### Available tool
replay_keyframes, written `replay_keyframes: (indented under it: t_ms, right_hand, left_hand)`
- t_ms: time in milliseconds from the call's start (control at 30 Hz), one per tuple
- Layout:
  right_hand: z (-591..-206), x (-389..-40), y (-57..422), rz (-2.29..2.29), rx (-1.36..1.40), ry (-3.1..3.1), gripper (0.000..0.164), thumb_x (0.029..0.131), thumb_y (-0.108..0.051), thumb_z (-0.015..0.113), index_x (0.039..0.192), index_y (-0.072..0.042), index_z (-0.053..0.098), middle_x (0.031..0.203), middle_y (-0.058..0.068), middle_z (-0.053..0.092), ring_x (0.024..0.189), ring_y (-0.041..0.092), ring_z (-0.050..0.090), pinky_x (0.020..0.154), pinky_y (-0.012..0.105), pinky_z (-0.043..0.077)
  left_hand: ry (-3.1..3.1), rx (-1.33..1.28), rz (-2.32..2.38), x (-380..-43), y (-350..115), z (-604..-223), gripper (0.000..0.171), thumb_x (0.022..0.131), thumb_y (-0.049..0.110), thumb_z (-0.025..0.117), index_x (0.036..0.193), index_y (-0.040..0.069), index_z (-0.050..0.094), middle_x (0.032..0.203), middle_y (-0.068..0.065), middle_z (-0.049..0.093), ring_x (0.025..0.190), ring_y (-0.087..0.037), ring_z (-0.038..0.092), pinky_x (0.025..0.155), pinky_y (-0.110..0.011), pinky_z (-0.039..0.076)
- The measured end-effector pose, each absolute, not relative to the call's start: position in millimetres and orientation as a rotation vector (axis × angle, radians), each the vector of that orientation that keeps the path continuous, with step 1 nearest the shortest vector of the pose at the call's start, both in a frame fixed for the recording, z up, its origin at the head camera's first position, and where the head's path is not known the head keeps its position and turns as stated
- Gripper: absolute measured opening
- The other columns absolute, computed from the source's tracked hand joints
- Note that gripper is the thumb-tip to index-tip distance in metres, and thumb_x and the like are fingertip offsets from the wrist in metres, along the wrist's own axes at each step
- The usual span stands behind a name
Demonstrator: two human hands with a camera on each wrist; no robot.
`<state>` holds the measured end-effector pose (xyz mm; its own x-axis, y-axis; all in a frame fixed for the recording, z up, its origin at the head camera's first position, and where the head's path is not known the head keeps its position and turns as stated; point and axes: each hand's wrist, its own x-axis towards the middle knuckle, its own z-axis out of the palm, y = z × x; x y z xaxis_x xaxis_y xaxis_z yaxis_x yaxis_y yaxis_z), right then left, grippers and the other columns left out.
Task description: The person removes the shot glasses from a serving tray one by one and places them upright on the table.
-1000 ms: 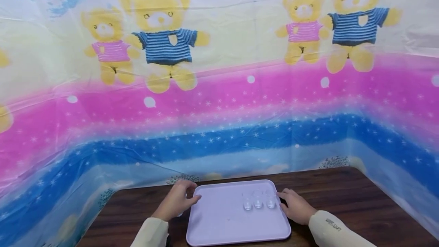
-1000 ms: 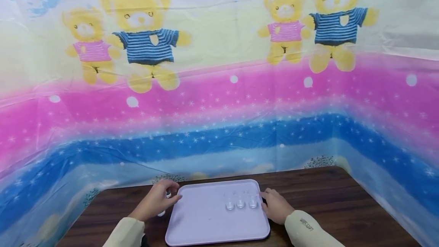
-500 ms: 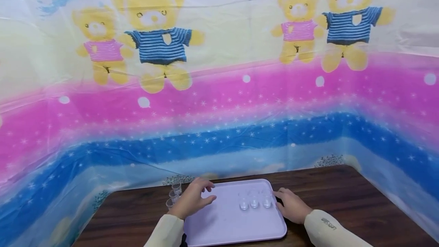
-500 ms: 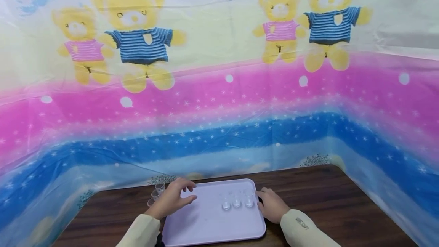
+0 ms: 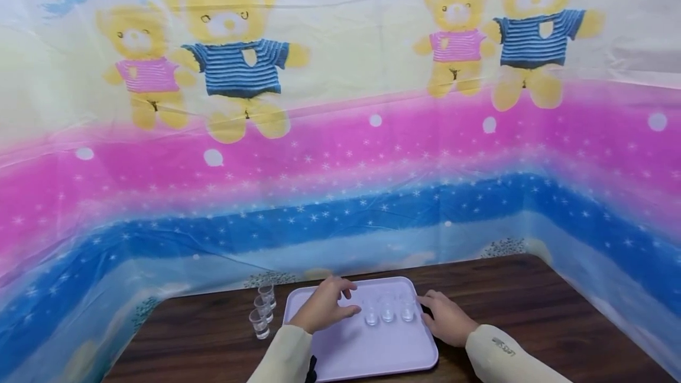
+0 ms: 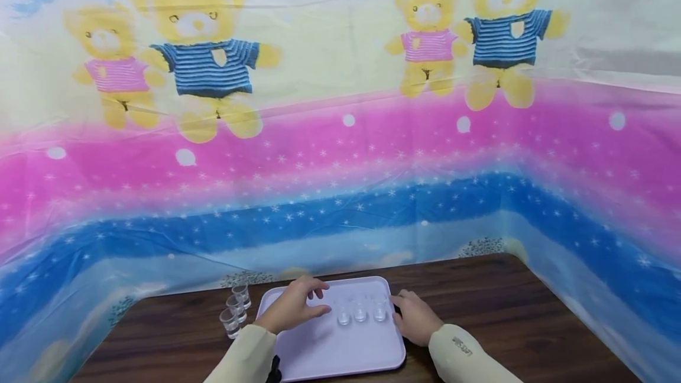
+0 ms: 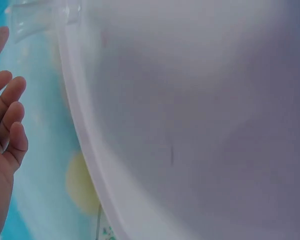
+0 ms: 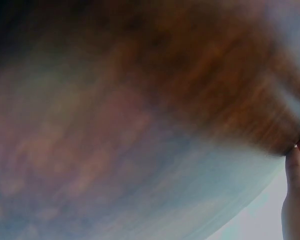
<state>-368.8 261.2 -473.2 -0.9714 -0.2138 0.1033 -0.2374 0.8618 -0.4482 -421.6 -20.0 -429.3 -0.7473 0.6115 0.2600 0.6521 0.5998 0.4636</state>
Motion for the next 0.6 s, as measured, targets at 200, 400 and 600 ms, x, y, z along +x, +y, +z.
replay_keyframes:
  t_ms: [200,400,600]
  right_hand:
    - [-469.8,-367.0,259.5,0.723,0.334,-2.993,0.039,0.092,-0.010,0.062,0.128,0.002,0.055,0.105,0.005,0.054,0.095,0.021,0.054,0.076,0.043,0.046]
    - [-472.3,-368.9,262.0,0.712,0.369,-2.974,0.040,0.092,-0.012,0.062,0.129,0.002,0.055,0.105,0.005,0.054,0.095,0.020,0.054,0.077,0.042,0.047]
    - [-478.5,-372.0,266.1,0.705,0.399,-2.958,0.040,0.092,-0.012,0.061,0.128,0.003,0.055,0.104,0.003,0.054,0.094,0.020,0.053,0.076,0.042,0.047]
  left_hand:
    - [-2.767,-1.109,-0.844,-422.6,-7.9,-431.8,0.035,0.081,0.026,0.077,0.109,0.009,0.068,0.084,0.007,0.056,0.080,-0.015,0.052,0.066,-0.027,0.044]
    - [-2.788,-1.124,-0.823,-420.4,-1.7,-429.9,0.033,0.081,0.027,0.076,0.107,0.007,0.068,0.081,0.007,0.056,0.081,-0.017,0.052,0.066,-0.026,0.044]
    - [-2.776,-1.175,-0.806,-418.9,4.7,-428.6,0.030,0.081,0.023,0.076,0.105,0.006,0.069,0.081,0.007,0.057,0.080,-0.012,0.052,0.067,-0.025,0.045]
